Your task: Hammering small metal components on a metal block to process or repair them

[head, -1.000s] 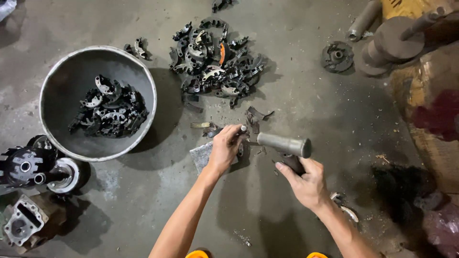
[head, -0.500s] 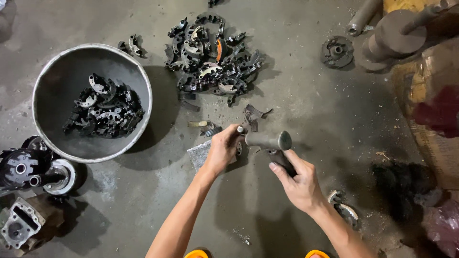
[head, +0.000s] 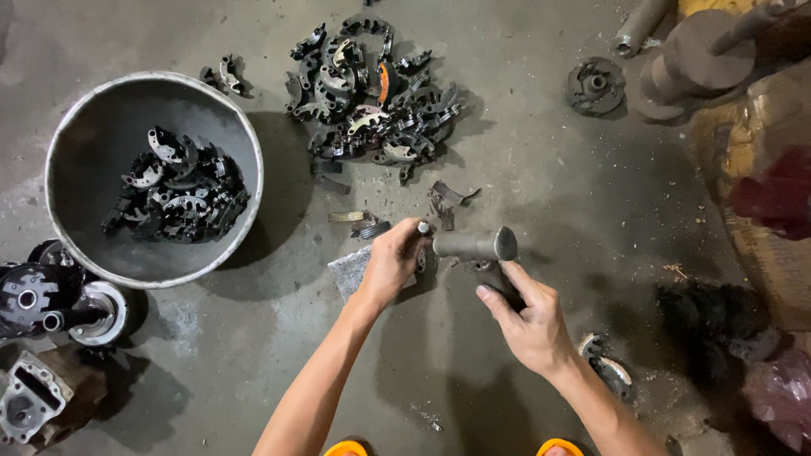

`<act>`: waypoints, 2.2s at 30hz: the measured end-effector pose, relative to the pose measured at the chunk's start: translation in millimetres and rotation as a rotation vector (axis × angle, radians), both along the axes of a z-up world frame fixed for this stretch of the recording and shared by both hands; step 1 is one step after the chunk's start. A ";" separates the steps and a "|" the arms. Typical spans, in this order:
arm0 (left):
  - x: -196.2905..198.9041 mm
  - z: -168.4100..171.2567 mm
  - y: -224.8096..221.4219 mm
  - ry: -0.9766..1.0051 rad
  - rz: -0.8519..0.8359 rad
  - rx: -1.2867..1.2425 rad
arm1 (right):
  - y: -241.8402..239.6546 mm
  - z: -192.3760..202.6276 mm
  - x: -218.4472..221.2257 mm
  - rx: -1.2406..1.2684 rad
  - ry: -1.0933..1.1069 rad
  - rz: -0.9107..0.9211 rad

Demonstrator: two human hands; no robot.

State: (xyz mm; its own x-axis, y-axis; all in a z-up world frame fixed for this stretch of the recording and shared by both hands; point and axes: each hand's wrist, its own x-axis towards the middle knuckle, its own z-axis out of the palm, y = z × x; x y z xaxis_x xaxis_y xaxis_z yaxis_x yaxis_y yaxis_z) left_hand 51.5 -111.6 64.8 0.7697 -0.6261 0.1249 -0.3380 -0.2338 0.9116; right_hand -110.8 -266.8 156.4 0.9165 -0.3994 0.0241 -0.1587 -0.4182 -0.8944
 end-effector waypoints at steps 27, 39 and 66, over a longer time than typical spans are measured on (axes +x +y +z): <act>11.9 -8.9 -14.8 -0.035 -0.214 0.193 | -30.8 32.6 43.1 -0.169 0.125 0.059; 4.7 -4.8 -14.2 0.014 0.035 -0.011 | -28.7 6.7 18.7 -0.012 0.121 -0.111; -6.8 3.5 -8.2 0.061 -0.183 0.046 | -12.4 14.0 12.6 -0.220 0.108 0.020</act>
State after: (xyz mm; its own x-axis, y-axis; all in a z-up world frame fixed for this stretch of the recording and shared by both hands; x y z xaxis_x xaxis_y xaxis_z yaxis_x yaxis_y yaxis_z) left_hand 44.7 -119.8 68.3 0.6481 -0.7599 0.0495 -0.3232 -0.2156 0.9215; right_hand -98.2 -279.1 170.4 0.9261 -0.3771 0.0097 -0.2383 -0.6047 -0.7600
